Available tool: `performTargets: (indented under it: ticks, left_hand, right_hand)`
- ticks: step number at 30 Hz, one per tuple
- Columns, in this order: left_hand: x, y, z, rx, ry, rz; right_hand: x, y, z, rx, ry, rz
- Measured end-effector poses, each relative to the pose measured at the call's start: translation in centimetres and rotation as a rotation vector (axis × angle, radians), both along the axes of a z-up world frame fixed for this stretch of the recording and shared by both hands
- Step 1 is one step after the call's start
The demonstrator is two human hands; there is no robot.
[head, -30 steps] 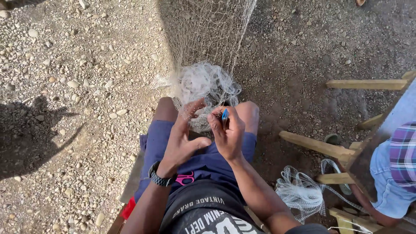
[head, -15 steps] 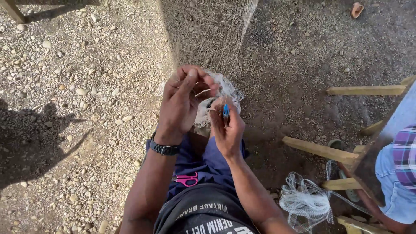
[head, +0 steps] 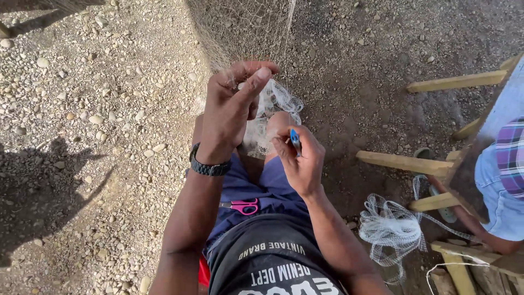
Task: Repairing a white nylon fishing net by threading a blue plastic netting needle through the mesh loops.
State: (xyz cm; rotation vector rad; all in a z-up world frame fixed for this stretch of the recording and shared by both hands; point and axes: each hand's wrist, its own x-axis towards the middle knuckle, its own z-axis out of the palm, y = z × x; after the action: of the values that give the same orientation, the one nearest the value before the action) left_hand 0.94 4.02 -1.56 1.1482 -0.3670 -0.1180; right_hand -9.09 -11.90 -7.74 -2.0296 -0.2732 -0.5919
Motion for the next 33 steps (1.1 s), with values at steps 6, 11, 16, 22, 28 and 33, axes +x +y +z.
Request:
performTargets:
  ticks: [6,11,16,22,28,33]
  left_hand:
    - [-0.5,-0.4,0.9,0.039,-0.133,0.067]
    - [-1.0,-0.9,1.4,-0.001,-0.113,0.193]
    - [-1.7,0.0,2.4,0.052,-0.127,0.164]
    - [-1.8,-0.4,1.8,-0.038,-0.085,0.194]
    - [-2.1,-1.0,1.9,-0.098,-0.017,0.298]
    - [-2.4,-1.5,1.1,-0.115,-0.017,0.328]
  right_hand:
    - [0.4,-1.0,1.4,0.016,0.036,-0.031]
    - [1.8,-1.7,3.2,0.041,0.071,-0.124]
    - [3.1,-0.7,5.5,0.192,0.086,0.024]
    - [5.1,1.6,2.6,0.324,0.054,0.301]
    - [5.0,1.6,0.6,0.336,-0.068,0.209]
    - [3.7,1.2,0.1,0.288,-0.105,0.113]
